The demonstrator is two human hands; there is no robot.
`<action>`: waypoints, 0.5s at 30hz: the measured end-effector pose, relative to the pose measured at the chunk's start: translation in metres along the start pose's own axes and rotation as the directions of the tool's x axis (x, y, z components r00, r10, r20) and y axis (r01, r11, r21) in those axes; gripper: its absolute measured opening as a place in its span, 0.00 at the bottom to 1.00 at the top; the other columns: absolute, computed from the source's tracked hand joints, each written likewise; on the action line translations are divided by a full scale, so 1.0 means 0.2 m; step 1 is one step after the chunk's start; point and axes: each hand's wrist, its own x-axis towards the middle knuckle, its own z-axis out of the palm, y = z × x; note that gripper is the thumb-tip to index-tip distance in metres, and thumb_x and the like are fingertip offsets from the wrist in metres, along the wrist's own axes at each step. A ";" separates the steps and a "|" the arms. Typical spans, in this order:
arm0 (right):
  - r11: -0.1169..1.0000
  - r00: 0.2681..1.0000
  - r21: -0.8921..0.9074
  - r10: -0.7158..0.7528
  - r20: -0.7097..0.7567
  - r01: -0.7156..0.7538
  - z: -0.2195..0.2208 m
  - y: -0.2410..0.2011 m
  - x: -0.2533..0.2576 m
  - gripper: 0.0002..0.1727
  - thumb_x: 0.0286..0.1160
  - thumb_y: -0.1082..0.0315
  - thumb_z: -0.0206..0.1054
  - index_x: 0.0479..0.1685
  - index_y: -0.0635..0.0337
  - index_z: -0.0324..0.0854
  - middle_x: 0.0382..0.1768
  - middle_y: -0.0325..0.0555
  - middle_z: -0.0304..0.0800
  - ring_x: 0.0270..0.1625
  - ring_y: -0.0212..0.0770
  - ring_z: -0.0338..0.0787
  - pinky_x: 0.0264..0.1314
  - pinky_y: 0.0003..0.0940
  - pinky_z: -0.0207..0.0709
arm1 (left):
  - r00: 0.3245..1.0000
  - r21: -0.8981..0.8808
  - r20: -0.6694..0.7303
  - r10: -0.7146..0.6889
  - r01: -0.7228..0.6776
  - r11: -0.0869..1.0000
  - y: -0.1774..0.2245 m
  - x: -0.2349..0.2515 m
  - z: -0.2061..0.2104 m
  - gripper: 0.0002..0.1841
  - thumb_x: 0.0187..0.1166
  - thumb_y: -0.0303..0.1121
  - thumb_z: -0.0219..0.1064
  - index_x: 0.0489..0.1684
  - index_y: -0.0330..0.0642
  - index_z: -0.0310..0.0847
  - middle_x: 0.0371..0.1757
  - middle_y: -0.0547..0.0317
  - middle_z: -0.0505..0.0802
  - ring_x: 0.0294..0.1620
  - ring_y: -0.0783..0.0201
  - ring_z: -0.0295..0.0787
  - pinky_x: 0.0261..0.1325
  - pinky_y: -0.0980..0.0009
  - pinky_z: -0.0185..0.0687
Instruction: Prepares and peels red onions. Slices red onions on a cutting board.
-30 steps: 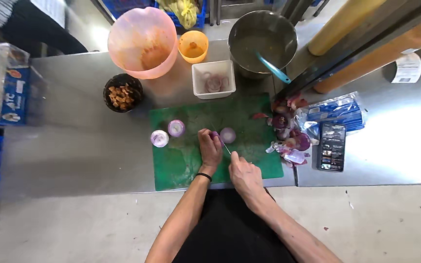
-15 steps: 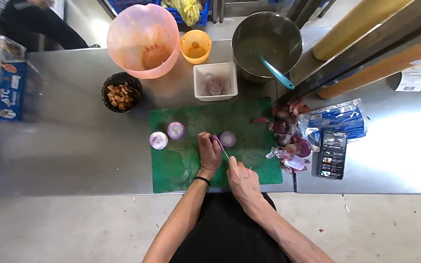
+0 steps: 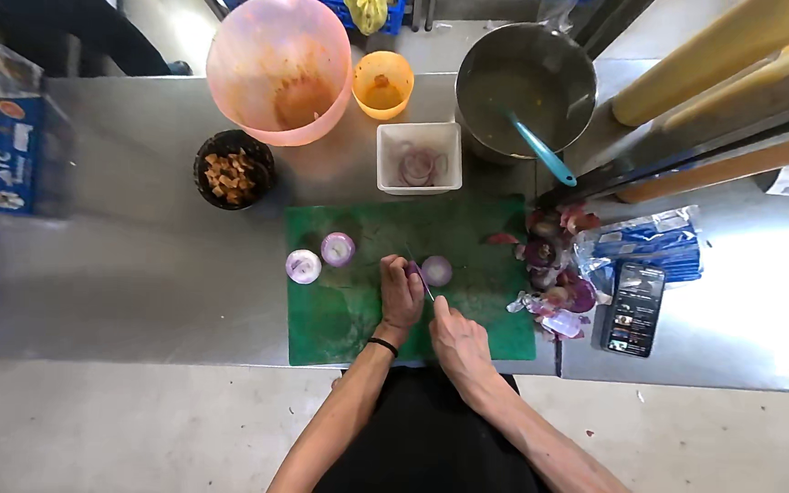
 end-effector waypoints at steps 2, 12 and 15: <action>1.000 1.000 -0.008 -0.006 0.012 0.006 0.00 -0.01 0.01 0.08 0.79 0.70 0.66 0.50 0.62 0.82 0.26 0.53 0.87 0.25 0.56 0.91 0.24 0.49 0.82 | 1.000 -0.015 0.002 -0.005 0.005 1.000 0.00 0.00 0.00 0.23 0.90 0.44 0.41 0.51 0.31 0.73 0.53 0.41 0.80 0.57 0.54 0.81 0.64 0.68 0.79; 0.999 0.998 -0.019 -0.039 0.053 0.040 0.00 0.00 0.08 0.07 0.78 0.70 0.68 0.49 0.62 0.82 0.26 0.54 0.88 0.26 0.58 0.91 0.24 0.50 0.82 | 1.000 -0.042 -0.019 -0.005 0.004 0.999 0.00 0.01 0.00 0.24 0.91 0.45 0.39 0.49 0.31 0.73 0.52 0.42 0.79 0.56 0.56 0.81 0.63 0.70 0.78; 0.997 0.997 -0.031 -0.065 0.037 0.066 0.01 0.00 0.10 0.07 0.79 0.70 0.67 0.48 0.62 0.83 0.25 0.54 0.87 0.24 0.57 0.91 0.23 0.50 0.81 | 1.000 -0.042 -0.021 -0.003 0.003 0.999 0.00 0.01 -0.01 0.25 0.92 0.46 0.38 0.48 0.32 0.73 0.51 0.42 0.79 0.56 0.56 0.81 0.64 0.70 0.78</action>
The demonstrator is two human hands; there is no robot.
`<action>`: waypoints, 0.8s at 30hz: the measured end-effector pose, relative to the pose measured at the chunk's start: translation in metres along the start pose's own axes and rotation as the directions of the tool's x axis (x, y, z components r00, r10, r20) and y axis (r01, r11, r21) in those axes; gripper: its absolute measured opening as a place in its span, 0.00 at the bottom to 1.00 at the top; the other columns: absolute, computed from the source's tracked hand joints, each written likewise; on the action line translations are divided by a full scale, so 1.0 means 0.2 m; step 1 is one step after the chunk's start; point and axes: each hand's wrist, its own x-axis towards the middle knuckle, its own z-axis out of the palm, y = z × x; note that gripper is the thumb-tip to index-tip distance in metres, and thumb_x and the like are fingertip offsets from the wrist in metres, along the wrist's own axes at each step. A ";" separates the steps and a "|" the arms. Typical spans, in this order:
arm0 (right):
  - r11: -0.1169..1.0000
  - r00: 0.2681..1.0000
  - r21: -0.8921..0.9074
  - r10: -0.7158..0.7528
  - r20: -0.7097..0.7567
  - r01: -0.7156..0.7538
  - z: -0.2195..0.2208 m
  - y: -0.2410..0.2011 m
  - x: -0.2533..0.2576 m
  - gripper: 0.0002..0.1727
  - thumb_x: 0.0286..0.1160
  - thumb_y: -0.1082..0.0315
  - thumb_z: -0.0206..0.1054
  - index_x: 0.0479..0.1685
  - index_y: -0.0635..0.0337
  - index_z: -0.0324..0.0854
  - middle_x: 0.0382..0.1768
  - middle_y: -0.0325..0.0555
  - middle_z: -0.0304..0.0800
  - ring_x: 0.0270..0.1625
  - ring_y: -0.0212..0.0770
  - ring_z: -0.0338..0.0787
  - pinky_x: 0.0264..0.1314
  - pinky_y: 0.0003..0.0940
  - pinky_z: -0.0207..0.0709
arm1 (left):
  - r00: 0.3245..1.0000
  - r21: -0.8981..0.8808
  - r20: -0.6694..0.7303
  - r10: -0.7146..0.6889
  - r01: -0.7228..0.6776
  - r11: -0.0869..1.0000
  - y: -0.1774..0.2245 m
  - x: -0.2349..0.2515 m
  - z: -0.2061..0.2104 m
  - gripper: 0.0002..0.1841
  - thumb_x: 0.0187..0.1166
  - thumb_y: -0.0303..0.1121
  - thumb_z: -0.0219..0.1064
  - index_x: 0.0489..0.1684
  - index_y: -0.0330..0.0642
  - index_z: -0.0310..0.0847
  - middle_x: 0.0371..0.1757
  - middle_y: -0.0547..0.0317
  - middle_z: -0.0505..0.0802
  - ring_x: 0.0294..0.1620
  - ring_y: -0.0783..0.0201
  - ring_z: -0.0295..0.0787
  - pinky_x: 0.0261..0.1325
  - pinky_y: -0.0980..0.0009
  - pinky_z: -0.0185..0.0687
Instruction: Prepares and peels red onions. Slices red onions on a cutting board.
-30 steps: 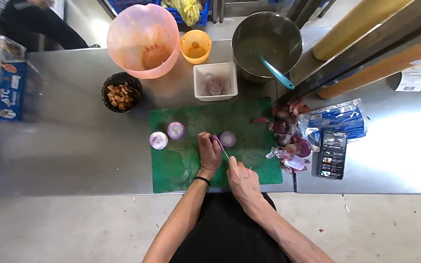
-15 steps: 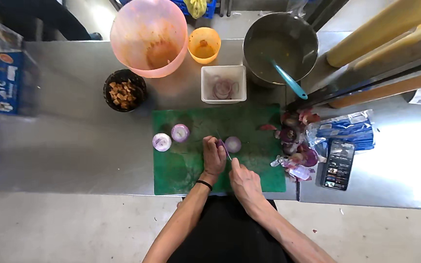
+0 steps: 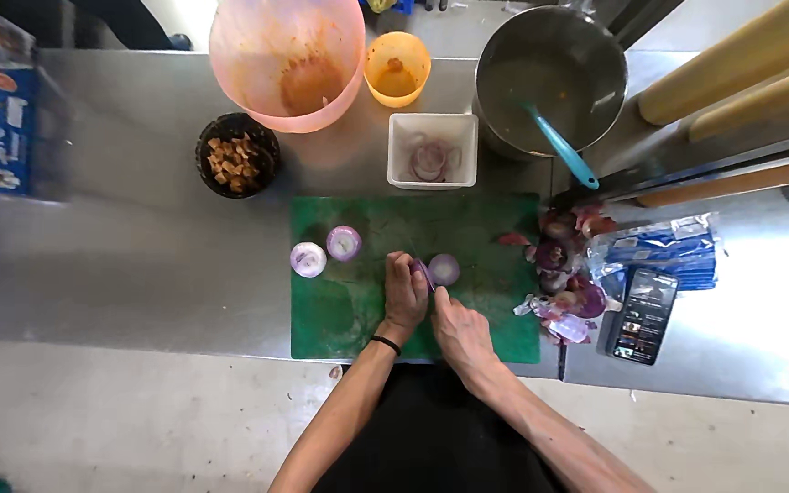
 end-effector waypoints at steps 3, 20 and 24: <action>0.999 0.997 0.001 0.041 0.060 -0.042 -0.05 -0.03 0.01 0.08 0.81 0.70 0.65 0.52 0.62 0.82 0.29 0.56 0.89 0.29 0.58 0.93 0.27 0.52 0.83 | 1.000 -0.025 -0.003 -0.015 0.015 1.000 0.00 0.01 0.00 0.25 0.91 0.44 0.39 0.48 0.30 0.74 0.51 0.41 0.80 0.56 0.55 0.82 0.64 0.68 0.79; 0.997 0.996 0.009 0.076 0.037 -0.077 -0.04 -0.01 -0.14 0.08 0.82 0.68 0.63 0.52 0.61 0.82 0.27 0.54 0.88 0.28 0.57 0.92 0.26 0.50 0.83 | 1.000 -0.004 -0.012 0.012 -0.012 1.000 0.01 -0.02 -0.01 0.18 0.88 0.39 0.44 0.50 0.32 0.74 0.55 0.41 0.80 0.60 0.55 0.80 0.67 0.68 0.77; 1.000 0.999 0.002 0.020 -0.032 -0.020 0.03 0.05 -0.21 0.06 0.77 0.70 0.67 0.47 0.62 0.83 0.24 0.53 0.86 0.23 0.56 0.90 0.22 0.48 0.82 | 1.000 -0.014 0.002 0.029 -0.029 0.999 0.00 -0.02 0.00 0.19 0.89 0.40 0.43 0.49 0.31 0.73 0.54 0.41 0.80 0.60 0.54 0.80 0.68 0.67 0.76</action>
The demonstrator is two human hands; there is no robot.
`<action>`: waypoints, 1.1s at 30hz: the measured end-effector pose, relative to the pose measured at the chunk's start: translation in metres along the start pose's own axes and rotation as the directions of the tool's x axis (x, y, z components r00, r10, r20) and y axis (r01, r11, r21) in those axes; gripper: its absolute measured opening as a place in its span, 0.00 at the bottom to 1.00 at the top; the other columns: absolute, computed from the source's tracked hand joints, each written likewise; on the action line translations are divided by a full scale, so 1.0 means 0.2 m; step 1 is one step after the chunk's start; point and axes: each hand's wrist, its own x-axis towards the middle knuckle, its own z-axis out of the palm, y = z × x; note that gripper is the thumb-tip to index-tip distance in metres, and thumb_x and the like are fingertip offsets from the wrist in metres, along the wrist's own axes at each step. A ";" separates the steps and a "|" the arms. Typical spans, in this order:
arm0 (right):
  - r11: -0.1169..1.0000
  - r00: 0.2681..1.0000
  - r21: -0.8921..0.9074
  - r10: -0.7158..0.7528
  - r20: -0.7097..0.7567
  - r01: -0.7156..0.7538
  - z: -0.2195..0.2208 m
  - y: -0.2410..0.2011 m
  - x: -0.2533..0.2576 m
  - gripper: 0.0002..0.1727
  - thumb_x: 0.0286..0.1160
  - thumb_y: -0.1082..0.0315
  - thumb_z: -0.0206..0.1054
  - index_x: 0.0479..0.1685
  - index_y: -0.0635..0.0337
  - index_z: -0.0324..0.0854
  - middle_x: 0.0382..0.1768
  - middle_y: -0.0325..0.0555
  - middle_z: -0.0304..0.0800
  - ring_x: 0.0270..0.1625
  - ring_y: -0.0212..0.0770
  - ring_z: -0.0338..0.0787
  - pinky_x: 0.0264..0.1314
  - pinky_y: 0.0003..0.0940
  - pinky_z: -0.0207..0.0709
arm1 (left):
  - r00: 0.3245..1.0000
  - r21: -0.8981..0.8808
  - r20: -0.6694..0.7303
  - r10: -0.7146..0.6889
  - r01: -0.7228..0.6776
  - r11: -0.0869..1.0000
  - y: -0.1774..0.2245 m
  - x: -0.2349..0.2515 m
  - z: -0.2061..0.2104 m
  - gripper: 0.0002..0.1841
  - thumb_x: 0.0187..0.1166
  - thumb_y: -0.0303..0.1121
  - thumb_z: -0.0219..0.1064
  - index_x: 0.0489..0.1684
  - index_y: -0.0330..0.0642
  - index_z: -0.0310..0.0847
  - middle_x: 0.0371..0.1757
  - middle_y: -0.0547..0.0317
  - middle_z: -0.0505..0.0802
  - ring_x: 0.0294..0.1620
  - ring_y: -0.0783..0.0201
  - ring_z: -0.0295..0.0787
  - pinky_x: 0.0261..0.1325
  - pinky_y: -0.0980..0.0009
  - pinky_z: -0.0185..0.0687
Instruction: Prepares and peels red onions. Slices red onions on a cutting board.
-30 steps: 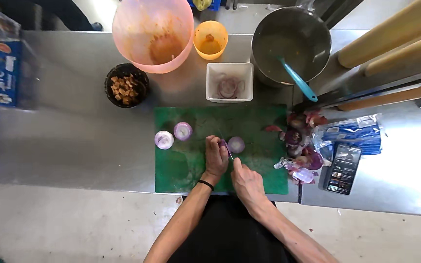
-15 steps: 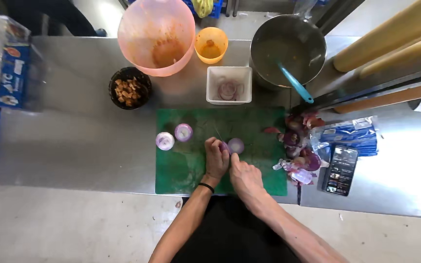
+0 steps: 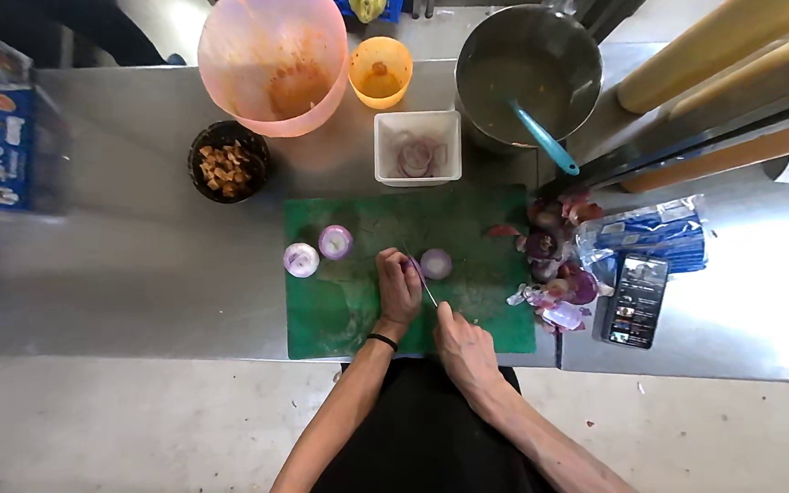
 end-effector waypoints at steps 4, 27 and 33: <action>1.000 1.000 0.000 -0.030 0.004 0.030 0.00 0.02 0.03 0.06 0.75 0.72 0.69 0.45 0.62 0.82 0.24 0.54 0.86 0.23 0.56 0.90 0.22 0.48 0.81 | 1.000 0.022 0.003 0.006 -0.006 1.000 -0.01 0.01 0.00 0.20 0.89 0.40 0.43 0.49 0.31 0.74 0.53 0.40 0.81 0.60 0.53 0.80 0.68 0.67 0.77; 0.999 0.990 -0.030 -0.005 0.139 0.010 -0.05 -0.04 0.16 0.08 0.81 0.72 0.64 0.53 0.62 0.81 0.30 0.57 0.89 0.29 0.59 0.93 0.27 0.51 0.84 | 0.994 0.001 -0.047 -0.101 0.101 0.995 0.01 0.01 -0.01 0.22 0.91 0.41 0.39 0.49 0.32 0.74 0.51 0.44 0.81 0.58 0.57 0.80 0.67 0.69 0.76; 0.989 0.921 -0.045 0.147 0.361 -0.140 -0.21 -0.17 0.19 0.12 0.88 0.67 0.56 0.63 0.61 0.74 0.38 0.56 0.91 0.44 0.59 0.95 0.42 0.52 0.86 | 0.999 0.100 -0.036 -0.005 0.009 0.995 0.03 0.00 -0.01 0.15 0.82 0.34 0.55 0.53 0.29 0.76 0.58 0.35 0.82 0.63 0.46 0.81 0.71 0.60 0.76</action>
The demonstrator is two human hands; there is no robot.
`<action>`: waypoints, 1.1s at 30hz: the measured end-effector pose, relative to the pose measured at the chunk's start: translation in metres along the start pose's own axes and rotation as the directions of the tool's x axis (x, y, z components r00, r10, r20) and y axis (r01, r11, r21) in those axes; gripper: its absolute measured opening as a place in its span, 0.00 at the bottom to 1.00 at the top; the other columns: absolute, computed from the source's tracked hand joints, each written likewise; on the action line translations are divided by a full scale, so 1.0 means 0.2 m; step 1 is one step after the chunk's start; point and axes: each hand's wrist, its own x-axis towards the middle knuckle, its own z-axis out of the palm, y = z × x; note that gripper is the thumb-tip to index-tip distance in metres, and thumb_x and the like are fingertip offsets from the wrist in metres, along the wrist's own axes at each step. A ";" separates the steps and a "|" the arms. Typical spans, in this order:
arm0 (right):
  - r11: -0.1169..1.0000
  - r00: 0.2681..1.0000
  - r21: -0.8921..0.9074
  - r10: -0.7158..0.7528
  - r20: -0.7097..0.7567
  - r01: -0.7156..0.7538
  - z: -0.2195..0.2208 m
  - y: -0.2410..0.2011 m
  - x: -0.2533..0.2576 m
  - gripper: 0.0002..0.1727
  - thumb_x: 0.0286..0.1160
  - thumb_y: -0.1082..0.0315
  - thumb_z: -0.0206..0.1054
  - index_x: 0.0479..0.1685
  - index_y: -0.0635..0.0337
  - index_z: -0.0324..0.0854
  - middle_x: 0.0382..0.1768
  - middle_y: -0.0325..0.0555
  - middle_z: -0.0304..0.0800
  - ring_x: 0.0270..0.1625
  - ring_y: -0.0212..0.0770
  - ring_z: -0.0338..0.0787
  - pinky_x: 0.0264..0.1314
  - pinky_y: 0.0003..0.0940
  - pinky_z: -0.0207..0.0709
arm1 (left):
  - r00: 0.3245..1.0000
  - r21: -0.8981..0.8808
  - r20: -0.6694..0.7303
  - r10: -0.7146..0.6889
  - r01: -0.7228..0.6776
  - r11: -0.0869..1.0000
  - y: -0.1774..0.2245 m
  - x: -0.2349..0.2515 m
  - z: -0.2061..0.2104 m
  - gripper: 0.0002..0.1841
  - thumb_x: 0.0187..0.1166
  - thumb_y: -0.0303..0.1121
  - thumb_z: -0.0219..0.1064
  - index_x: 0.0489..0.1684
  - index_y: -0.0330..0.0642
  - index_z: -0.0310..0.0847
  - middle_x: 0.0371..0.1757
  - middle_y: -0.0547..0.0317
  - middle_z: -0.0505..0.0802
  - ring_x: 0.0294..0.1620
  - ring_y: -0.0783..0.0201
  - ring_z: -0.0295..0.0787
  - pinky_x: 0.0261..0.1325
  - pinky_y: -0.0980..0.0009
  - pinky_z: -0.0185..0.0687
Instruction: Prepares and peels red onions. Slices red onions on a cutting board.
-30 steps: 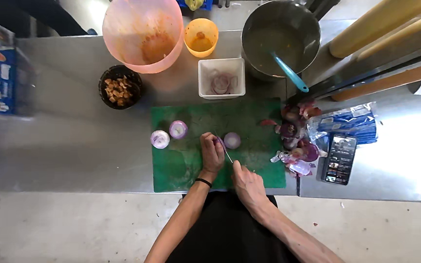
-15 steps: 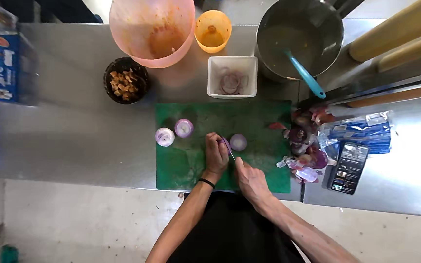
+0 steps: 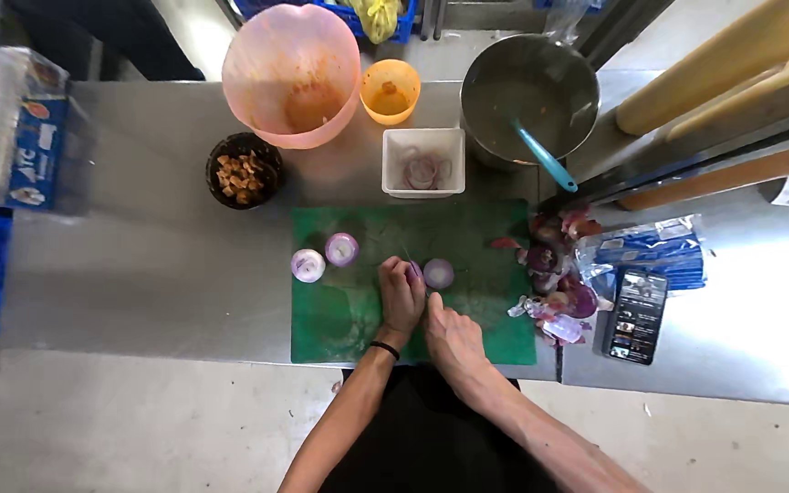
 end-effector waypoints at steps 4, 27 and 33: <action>0.999 0.992 0.029 -0.010 -0.126 0.014 0.10 0.04 0.00 0.11 0.87 0.69 0.58 0.61 0.62 0.77 0.37 0.57 0.91 0.38 0.60 0.95 0.37 0.52 0.86 | 0.999 -0.005 -0.010 0.035 -0.035 0.999 -0.01 0.00 0.02 0.14 0.83 0.35 0.53 0.51 0.31 0.75 0.56 0.36 0.82 0.62 0.47 0.81 0.69 0.62 0.77; 0.993 0.989 -0.009 -0.117 -0.090 0.116 0.09 0.08 0.12 0.11 0.84 0.73 0.60 0.59 0.64 0.79 0.34 0.59 0.91 0.36 0.62 0.94 0.35 0.55 0.85 | 0.997 -0.076 -0.006 -0.073 0.072 0.994 -0.02 0.00 0.03 0.21 0.88 0.38 0.46 0.52 0.25 0.76 0.57 0.37 0.80 0.60 0.54 0.80 0.68 0.68 0.77; 0.997 0.997 -0.022 -0.073 0.032 0.074 -0.04 0.01 0.16 0.14 0.88 0.73 0.54 0.65 0.65 0.75 0.39 0.60 0.92 0.45 0.63 0.95 0.43 0.55 0.86 | 0.996 -0.041 -0.020 -0.087 0.087 0.995 -0.02 0.02 0.03 0.23 0.90 0.40 0.44 0.53 0.24 0.77 0.58 0.33 0.80 0.62 0.50 0.80 0.70 0.67 0.76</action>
